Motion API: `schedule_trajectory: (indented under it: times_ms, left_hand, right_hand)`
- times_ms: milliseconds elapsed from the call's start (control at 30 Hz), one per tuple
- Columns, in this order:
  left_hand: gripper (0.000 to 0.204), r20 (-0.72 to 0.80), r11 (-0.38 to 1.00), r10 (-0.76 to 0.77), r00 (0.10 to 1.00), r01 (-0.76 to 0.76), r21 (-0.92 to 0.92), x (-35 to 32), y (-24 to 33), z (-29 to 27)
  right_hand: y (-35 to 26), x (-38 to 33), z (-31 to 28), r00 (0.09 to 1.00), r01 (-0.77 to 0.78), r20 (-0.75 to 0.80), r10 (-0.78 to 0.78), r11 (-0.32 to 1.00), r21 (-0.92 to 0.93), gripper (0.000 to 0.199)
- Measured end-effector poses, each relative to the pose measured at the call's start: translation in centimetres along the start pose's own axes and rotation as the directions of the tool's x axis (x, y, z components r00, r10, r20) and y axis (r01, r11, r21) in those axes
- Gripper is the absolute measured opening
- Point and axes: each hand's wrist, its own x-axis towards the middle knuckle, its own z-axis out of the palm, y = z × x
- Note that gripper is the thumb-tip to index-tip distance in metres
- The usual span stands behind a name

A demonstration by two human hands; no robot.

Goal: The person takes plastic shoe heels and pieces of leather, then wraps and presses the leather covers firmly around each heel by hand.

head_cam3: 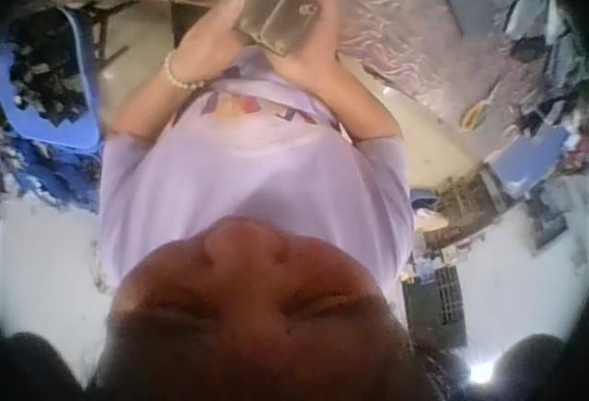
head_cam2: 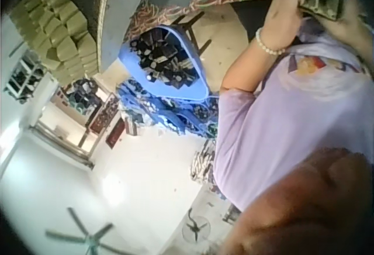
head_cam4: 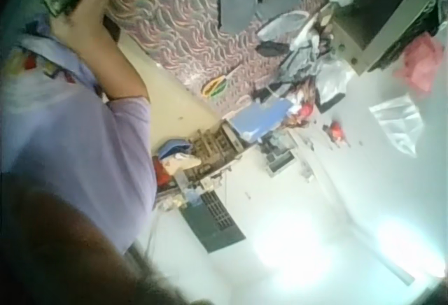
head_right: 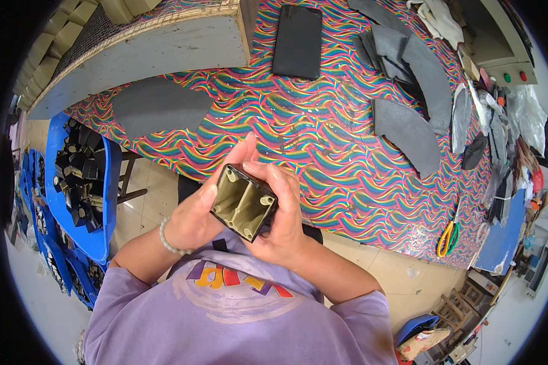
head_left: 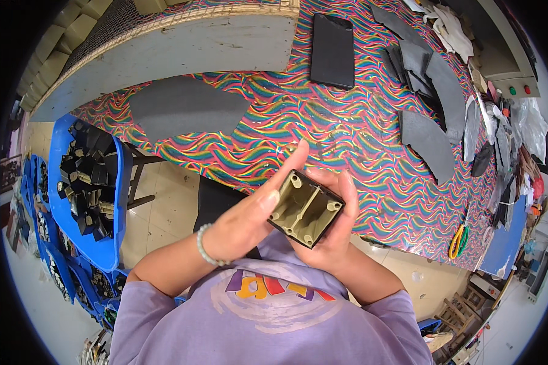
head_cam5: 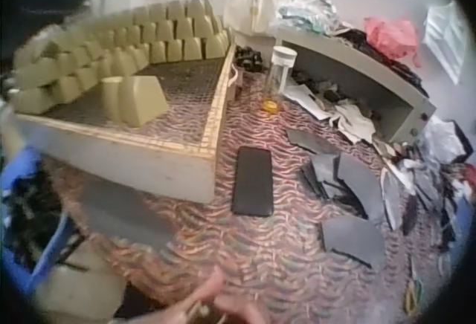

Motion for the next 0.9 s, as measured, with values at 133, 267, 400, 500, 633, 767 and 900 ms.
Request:
schedule_trajectory:
  times_ms: [133,267,400,500,633,767,900]
  left_hand:
    - [0.070,-0.034,0.994,-0.044,0.998,0.040,-0.103,0.3,0.0,0.2]
    - [0.065,0.021,0.962,-0.054,0.998,0.046,0.268,0.0,0.1,-0.6]
    - [0.064,0.036,0.973,-0.227,0.973,0.226,0.046,0.2,1.8,-1.3]
    - [0.057,-0.014,0.906,-0.160,0.987,0.153,0.396,-0.1,2.0,-1.5]
    - [0.061,-0.088,0.869,-0.032,0.996,0.071,0.490,-0.2,1.8,-0.7]
    - [0.076,-0.292,0.961,-0.108,0.950,0.024,-0.277,0.4,-1.2,0.1]
    - [0.068,-0.113,0.854,-0.323,0.940,0.238,-0.463,-0.4,-0.6,-1.9]
  right_hand:
    - [-0.2,0.1,-0.6,0.996,0.094,0.005,-0.093,0.995,-0.038,0.094]
    - [0.3,-0.2,-1.6,0.989,0.102,0.112,-0.098,0.994,-0.028,0.098]
    - [-0.2,0.3,-3.2,0.945,0.238,0.246,-0.216,0.969,-0.063,0.092]
    - [-0.3,0.5,-3.2,0.956,0.198,0.220,-0.194,0.980,0.004,0.094]
    - [-1.0,0.7,-3.1,0.962,-0.200,0.241,0.126,0.928,0.314,0.109]
    - [-1.0,2.3,-3.0,0.908,-0.384,0.282,0.309,0.884,0.267,0.118]
    - [0.7,2.3,-4.1,0.937,-0.341,0.038,0.346,0.890,0.304,0.081]
